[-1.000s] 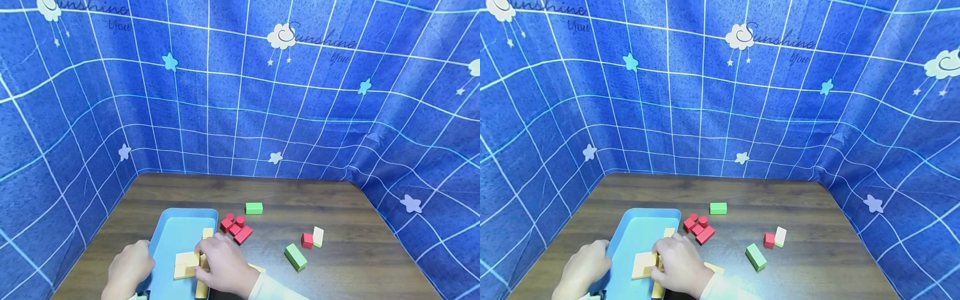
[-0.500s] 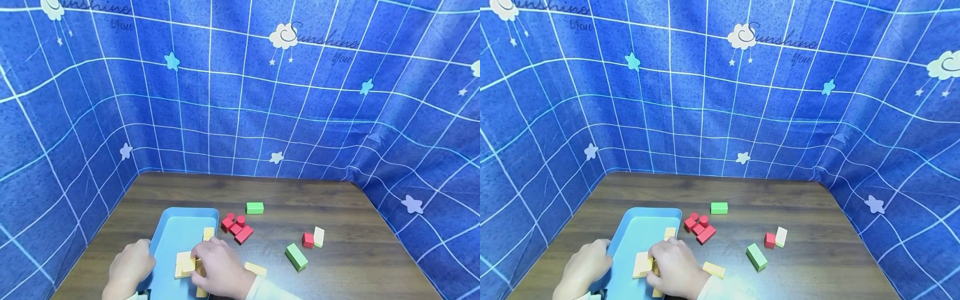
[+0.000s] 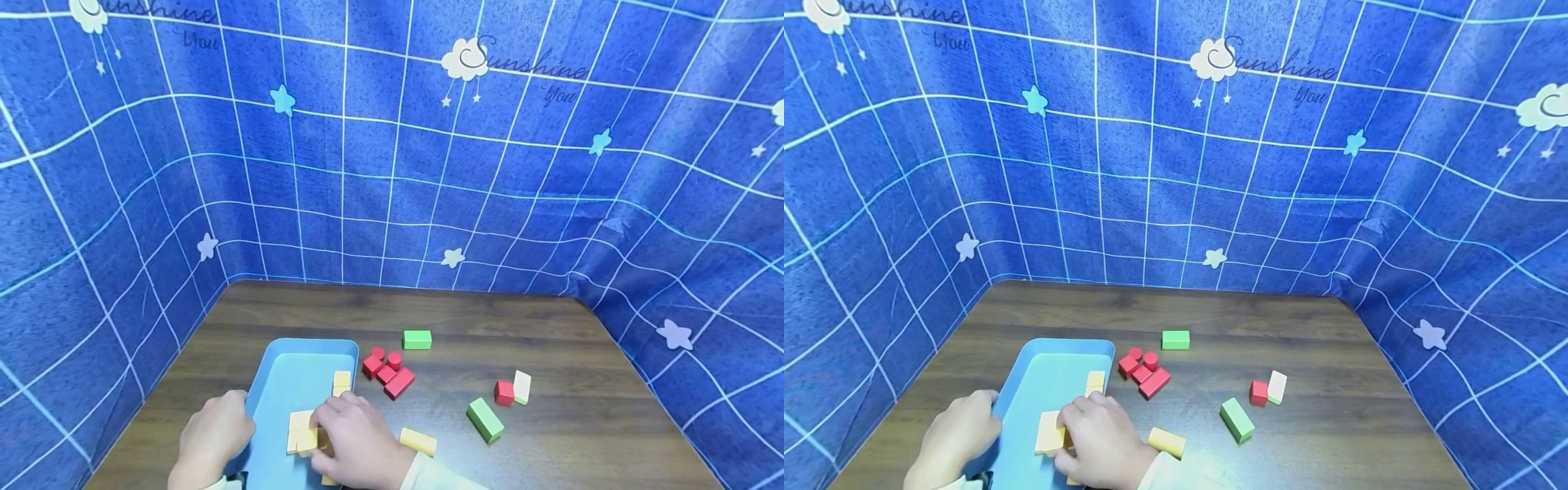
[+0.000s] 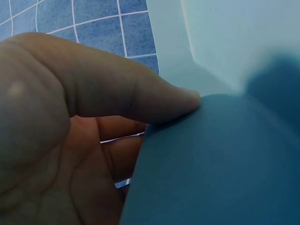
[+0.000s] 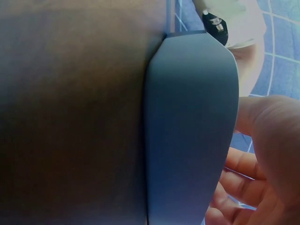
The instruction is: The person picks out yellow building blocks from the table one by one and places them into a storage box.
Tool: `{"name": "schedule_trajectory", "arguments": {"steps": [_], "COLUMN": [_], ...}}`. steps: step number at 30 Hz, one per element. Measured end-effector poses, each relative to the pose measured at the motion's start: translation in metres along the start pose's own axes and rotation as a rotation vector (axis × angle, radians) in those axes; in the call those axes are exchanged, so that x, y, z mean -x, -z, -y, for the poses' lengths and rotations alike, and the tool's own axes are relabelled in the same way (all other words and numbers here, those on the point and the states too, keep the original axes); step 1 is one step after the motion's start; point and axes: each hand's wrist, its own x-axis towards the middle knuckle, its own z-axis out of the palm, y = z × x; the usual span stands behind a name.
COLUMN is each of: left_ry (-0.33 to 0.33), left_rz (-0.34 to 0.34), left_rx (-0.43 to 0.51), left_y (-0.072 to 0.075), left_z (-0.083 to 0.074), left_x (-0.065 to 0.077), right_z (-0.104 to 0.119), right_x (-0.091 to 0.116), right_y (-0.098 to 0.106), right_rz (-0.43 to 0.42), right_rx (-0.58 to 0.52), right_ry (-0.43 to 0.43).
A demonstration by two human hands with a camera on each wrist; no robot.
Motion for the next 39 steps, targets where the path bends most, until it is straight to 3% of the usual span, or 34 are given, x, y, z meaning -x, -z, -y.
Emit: {"name": "schedule_trajectory", "arguments": {"steps": [11,22,39], "left_ry": [0.006,0.004,0.010], "left_rz": [0.016,-0.010,-0.010], "left_rx": [0.004,0.003,-0.002], "left_y": [-0.0001,-0.0014,-0.0019], "left_z": [0.0003,0.0011,0.0019], "left_x": [-0.0011,-0.0012,-0.0014], "right_z": [0.0001,-0.0002,0.0020], "right_x": [0.0022,0.0038,0.0080], "right_y": [-0.0026,-0.0009,0.0001], "right_rz": [-0.013,0.057,0.070], "right_rx": [0.025,0.019,0.044], "right_ry": [0.012,0.020,0.069]}}
